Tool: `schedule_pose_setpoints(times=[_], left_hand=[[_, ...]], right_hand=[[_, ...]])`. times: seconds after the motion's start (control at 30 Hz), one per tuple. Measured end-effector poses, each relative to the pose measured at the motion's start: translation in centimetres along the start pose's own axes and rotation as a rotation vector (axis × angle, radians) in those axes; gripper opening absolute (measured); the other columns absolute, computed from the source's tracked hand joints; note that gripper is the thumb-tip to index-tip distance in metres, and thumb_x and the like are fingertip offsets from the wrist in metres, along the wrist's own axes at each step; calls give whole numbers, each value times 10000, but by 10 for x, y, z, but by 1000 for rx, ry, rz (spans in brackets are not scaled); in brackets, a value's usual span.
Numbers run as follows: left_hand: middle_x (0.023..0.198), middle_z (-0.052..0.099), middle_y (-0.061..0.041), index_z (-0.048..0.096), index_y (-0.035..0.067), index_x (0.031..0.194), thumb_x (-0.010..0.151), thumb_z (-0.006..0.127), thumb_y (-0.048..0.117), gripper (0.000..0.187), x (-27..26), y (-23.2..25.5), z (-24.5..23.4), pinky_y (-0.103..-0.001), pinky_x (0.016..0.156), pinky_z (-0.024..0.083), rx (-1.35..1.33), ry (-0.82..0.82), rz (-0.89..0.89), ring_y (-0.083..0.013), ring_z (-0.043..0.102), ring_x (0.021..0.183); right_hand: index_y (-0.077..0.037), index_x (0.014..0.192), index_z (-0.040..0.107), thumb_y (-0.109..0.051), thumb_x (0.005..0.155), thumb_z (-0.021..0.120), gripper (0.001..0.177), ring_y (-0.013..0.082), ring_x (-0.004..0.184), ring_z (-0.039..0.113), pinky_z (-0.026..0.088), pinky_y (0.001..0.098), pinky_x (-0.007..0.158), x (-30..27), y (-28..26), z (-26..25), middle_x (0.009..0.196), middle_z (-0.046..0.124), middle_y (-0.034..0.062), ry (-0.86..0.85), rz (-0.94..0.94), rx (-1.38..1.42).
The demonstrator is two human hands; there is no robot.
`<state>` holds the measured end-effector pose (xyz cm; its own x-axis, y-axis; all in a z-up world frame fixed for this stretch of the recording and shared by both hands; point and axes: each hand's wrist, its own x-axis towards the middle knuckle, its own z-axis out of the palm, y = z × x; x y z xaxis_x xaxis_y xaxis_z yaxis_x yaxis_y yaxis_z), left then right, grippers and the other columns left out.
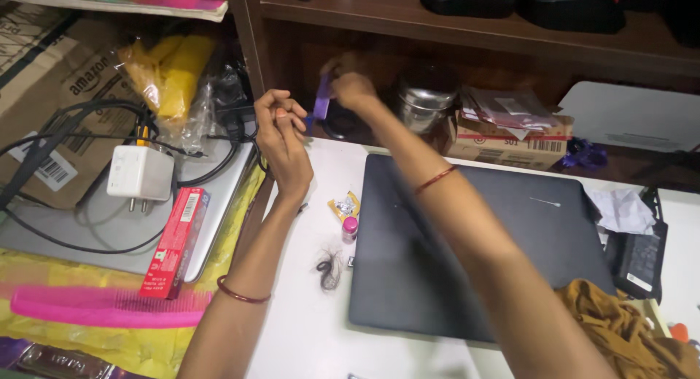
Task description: The person wipes various small items on a desk with a cloth, including a red container, a blister pack, a purple object, a black tool, a purple comb, a pink bottle, and a nail clipper. The person places the cleaned items on a shelf above the desk.
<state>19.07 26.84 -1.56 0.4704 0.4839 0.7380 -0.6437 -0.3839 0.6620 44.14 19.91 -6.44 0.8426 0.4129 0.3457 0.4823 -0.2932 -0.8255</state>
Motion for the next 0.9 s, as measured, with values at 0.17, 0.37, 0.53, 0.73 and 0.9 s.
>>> schedule_pose_setpoints(times=[0.17, 0.37, 0.53, 0.73, 0.9], left_hand=[[865, 605, -28, 544, 35, 1237, 1129, 371, 69, 207, 0, -3, 0, -232, 629, 446, -3, -9, -27, -74, 527, 718], [870, 607, -29, 537, 32, 1250, 1111, 368, 42, 219, 0, -6, -2, -224, 603, 441, -45, -8, -62, -66, 526, 696], [861, 612, -32, 542, 29, 1257, 1103, 371, 22, 231, 1, -5, -1, -229, 596, 426, -21, -11, -51, -68, 528, 685], [866, 620, -40, 539, 29, 1257, 1103, 367, 12, 231, 1, -8, -1, -247, 627, 439, 6, -17, -19, -73, 532, 684], [855, 614, -42, 538, 22, 1255, 1102, 362, 18, 233, 0, -9, -2, -251, 620, 438, 14, -13, -34, -75, 521, 671]], right_hand=[[-44, 1164, 592, -7, 881, 604, 286, 220, 1008, 746, 611, 339, 798, -9, -10, 31, 1124, 747, 112, -120, 106, -88], [-71, 1314, 606, -67, 901, 617, 413, 331, 1226, 603, 491, 421, 1014, -27, -17, 29, 1302, 642, 173, -217, -105, -285], [-49, 1298, 568, -235, 891, 717, 472, 366, 1195, 597, 496, 462, 973, -60, -72, 10, 1258, 629, 201, -317, 51, -512], [-64, 1132, 738, -192, 913, 655, 267, 338, 1073, 718, 575, 447, 938, -87, -116, -3, 1130, 757, 181, -456, -18, -612], [-101, 1152, 686, -257, 892, 689, 303, 331, 1083, 677, 539, 453, 923, -77, -98, 2, 1143, 719, 153, -391, -90, -600]])
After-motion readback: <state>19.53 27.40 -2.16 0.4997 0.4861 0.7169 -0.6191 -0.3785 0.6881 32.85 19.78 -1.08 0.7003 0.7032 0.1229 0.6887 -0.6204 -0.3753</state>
